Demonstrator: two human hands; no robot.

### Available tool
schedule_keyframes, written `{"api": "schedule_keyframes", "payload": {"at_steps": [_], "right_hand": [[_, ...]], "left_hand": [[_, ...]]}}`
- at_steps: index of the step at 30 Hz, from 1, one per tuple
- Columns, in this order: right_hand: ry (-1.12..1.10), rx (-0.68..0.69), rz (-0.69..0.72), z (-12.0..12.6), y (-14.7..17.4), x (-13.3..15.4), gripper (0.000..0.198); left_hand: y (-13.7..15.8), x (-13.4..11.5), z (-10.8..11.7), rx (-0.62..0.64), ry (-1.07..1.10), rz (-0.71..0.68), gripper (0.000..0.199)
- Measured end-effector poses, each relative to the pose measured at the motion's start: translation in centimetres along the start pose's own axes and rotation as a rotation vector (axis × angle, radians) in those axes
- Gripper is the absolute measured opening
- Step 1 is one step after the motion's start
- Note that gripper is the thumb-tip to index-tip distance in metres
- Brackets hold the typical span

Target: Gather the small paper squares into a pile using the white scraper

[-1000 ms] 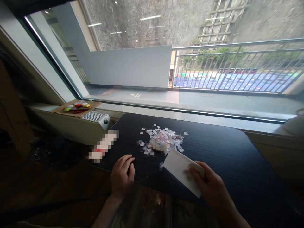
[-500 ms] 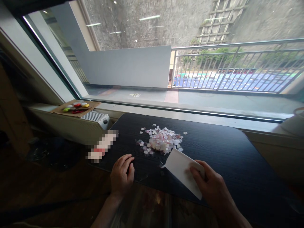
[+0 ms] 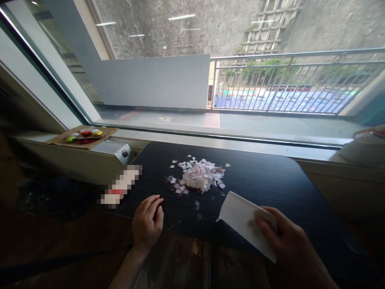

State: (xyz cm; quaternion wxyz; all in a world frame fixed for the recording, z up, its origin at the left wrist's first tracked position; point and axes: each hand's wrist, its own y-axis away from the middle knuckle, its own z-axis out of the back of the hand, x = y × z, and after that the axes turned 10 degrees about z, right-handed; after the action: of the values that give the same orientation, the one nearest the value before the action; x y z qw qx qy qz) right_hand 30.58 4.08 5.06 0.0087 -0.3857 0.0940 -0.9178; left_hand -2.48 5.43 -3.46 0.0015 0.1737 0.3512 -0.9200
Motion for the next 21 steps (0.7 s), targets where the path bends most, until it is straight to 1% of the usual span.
{"api": "schedule_keyframes", "payload": {"at_steps": [2, 4, 8, 11, 14, 16, 17, 19, 21], "right_hand": [[0.012, -0.009, -0.021, 0.6, 0.2, -0.5, 0.037], [-0.017, 0.003, 0.005, 0.9, 0.2, -0.9, 0.036], [-0.074, 0.091, 0.081, 1.7, 0.1, -1.5, 0.033], [-0.087, 0.129, 0.053, 2.5, -0.1, -1.9, 0.034], [-0.167, 0.118, 0.005, 2.9, -0.8, -2.7, 0.035], [-0.247, 0.131, -0.010, 2.8, -1.5, -3.2, 0.036], [-0.279, 0.149, -0.011, 2.7, -1.9, -3.5, 0.036], [-0.310, 0.200, -0.006, 2.6, -2.5, -3.9, 0.034], [-0.322, 0.272, 0.000, 2.7, -2.8, -4.2, 0.033]], "left_hand": [[0.0, 0.1, 0.0, 0.004, -0.001, 0.001, 0.021], [0.0, 0.1, 0.0, 0.007, -0.007, 0.000, 0.021], [0.0, 0.2, 0.1, 0.013, 0.000, 0.005, 0.021], [-0.2, 0.3, 0.3, 0.045, 0.008, 0.026, 0.022], [-0.4, 0.2, 0.5, 0.094, 0.018, 0.030, 0.022], [-0.3, 0.0, 0.6, 0.163, 0.019, 0.010, 0.025], [-0.3, -0.1, 0.7, 0.220, 0.012, -0.010, 0.026], [0.1, -0.4, 0.9, 0.369, -0.019, -0.057, 0.033], [0.6, -0.6, 1.2, 0.514, -0.065, -0.094, 0.043]]}}
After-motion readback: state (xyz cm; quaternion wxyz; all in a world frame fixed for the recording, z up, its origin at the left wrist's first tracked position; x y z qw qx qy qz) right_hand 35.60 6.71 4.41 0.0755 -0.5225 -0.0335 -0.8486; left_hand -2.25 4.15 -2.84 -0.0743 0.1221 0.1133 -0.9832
